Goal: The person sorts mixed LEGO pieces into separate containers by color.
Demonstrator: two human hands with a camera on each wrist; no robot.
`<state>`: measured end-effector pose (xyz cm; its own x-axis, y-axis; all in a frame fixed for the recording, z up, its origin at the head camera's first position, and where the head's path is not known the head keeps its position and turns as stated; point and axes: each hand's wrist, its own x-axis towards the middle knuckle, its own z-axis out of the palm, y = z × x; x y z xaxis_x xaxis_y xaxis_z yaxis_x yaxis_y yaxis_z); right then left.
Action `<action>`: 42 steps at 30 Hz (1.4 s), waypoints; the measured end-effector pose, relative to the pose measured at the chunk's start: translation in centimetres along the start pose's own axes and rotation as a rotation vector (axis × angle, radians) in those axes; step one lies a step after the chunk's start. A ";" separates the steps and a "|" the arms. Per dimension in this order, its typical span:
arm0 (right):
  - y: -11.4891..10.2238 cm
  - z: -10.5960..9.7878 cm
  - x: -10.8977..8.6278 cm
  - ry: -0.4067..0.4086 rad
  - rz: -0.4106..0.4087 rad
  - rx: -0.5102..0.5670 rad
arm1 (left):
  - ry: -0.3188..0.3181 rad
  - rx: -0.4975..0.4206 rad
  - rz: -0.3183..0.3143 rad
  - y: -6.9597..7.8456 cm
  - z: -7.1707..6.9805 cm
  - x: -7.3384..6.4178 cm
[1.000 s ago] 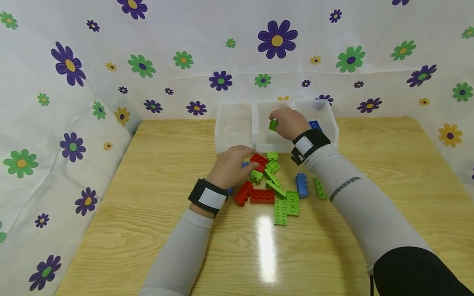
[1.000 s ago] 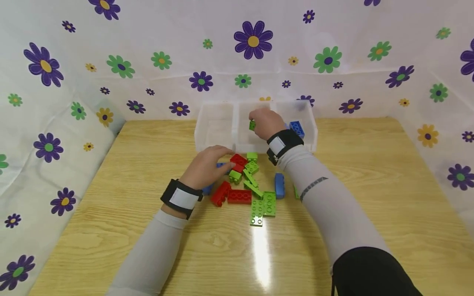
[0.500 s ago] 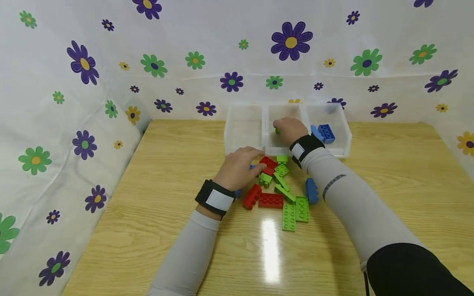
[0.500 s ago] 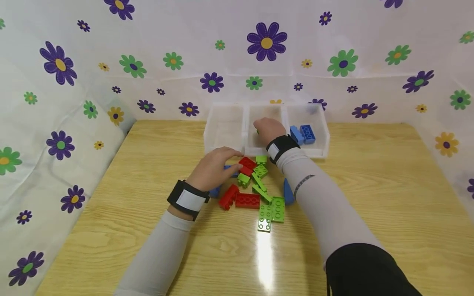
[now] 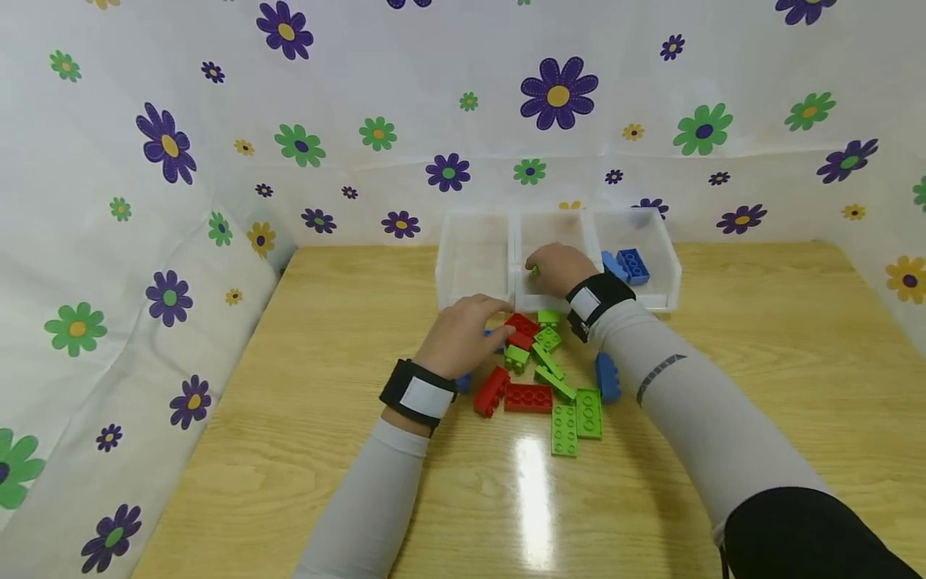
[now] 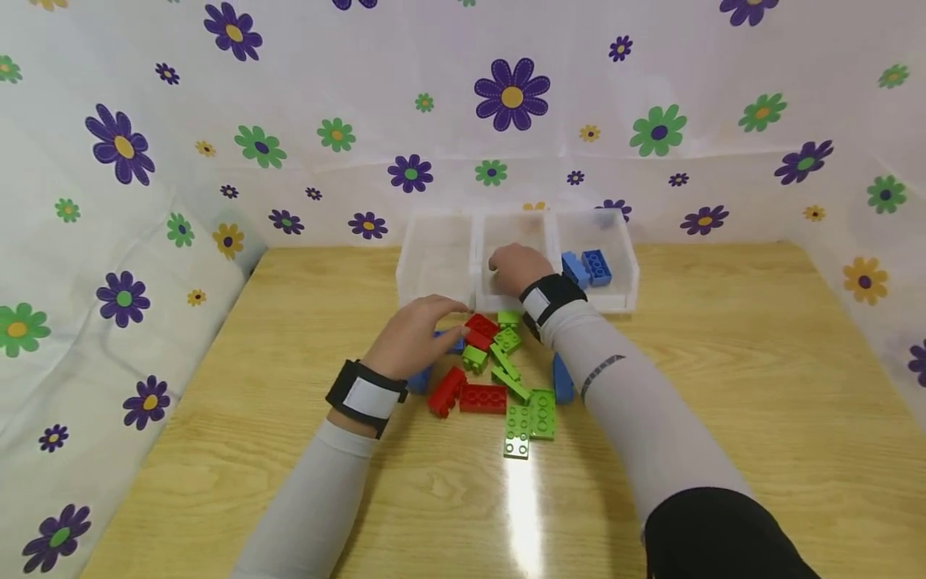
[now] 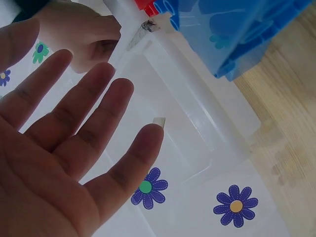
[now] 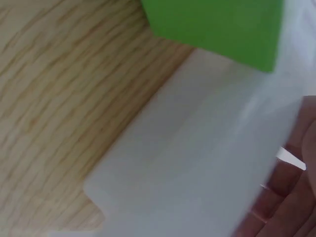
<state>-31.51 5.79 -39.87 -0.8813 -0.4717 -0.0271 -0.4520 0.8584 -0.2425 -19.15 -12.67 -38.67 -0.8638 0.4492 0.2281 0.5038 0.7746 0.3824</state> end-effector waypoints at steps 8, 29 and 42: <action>2.0 -2.8 -6.2 0.238 -0.115 0.139 | -0.020 -0.027 -0.032 -0.7 0.6 0.0; 6.6 0.0 -16.1 0.360 -0.007 0.393 | -0.102 -0.028 -0.057 -1.1 1.6 -0.3; 5.4 1.6 -15.2 0.244 -0.025 0.429 | -0.053 0.047 0.018 -0.1 3.0 0.9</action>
<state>-20.34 17.27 -42.37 -0.9006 -0.3861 0.1994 -0.4213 0.6629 -0.6189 -19.96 -11.02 -41.18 -0.8542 0.4854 0.1865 0.5197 0.7855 0.3359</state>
